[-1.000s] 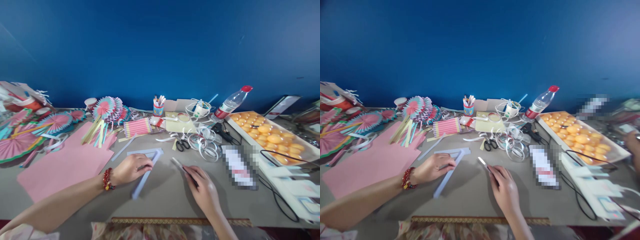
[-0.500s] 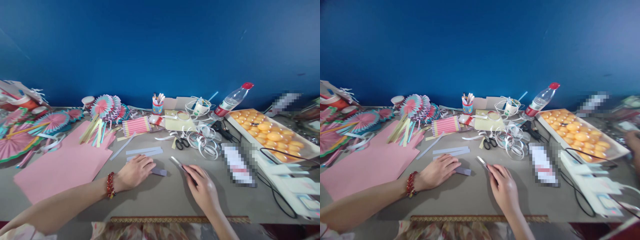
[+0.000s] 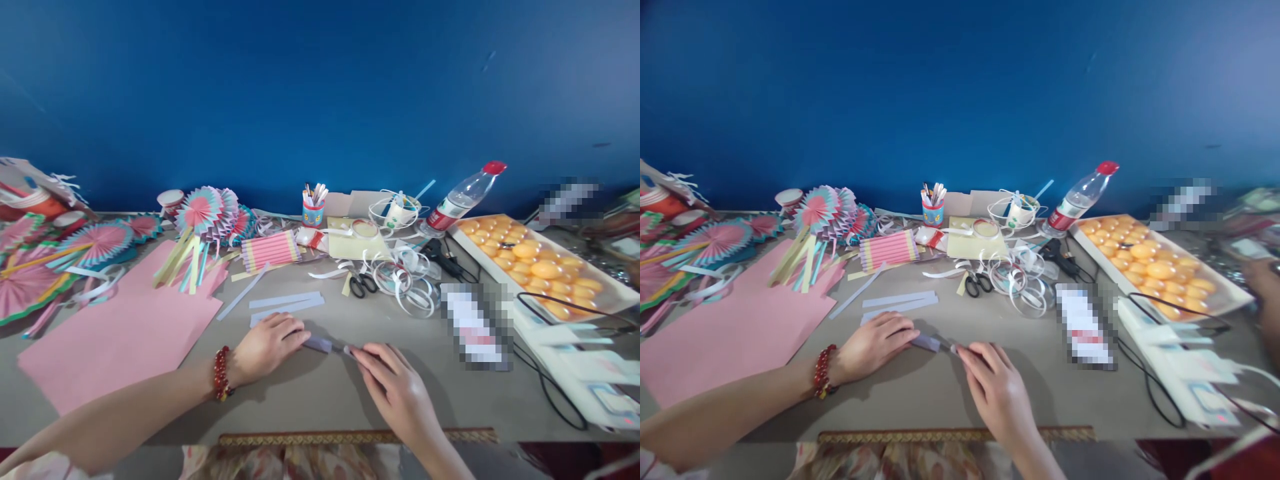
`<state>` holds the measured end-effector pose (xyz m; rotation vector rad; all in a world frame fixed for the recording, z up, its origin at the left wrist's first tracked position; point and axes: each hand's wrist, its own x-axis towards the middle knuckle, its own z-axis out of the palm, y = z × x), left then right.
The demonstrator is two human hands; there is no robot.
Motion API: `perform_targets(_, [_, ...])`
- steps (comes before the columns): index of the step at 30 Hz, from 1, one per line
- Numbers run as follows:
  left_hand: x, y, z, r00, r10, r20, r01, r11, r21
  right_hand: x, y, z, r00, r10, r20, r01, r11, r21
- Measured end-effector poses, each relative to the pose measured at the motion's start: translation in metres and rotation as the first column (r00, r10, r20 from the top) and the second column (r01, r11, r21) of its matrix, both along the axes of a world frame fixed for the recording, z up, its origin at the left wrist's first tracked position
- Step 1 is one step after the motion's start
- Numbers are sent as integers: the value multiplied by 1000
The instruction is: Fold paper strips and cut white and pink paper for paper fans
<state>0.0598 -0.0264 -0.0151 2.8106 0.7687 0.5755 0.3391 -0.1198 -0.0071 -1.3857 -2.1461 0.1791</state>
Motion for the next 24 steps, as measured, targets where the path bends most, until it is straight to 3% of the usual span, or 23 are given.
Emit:
perform_targets(11, [1,-2,8,994,46,-100,-49,999,-18,-3,3,1,995,47,86,-40,996,-81])
perform_targets(18, [-2,-1,18,943,-258,-212,247,966,-79,-5,7,8,990,56,127,-48,997,-64])
perform_targets(24, [-4,3,11,925,-309,-222,271,945,-185,-5,4,13,986,80,143,-71,995,-66])
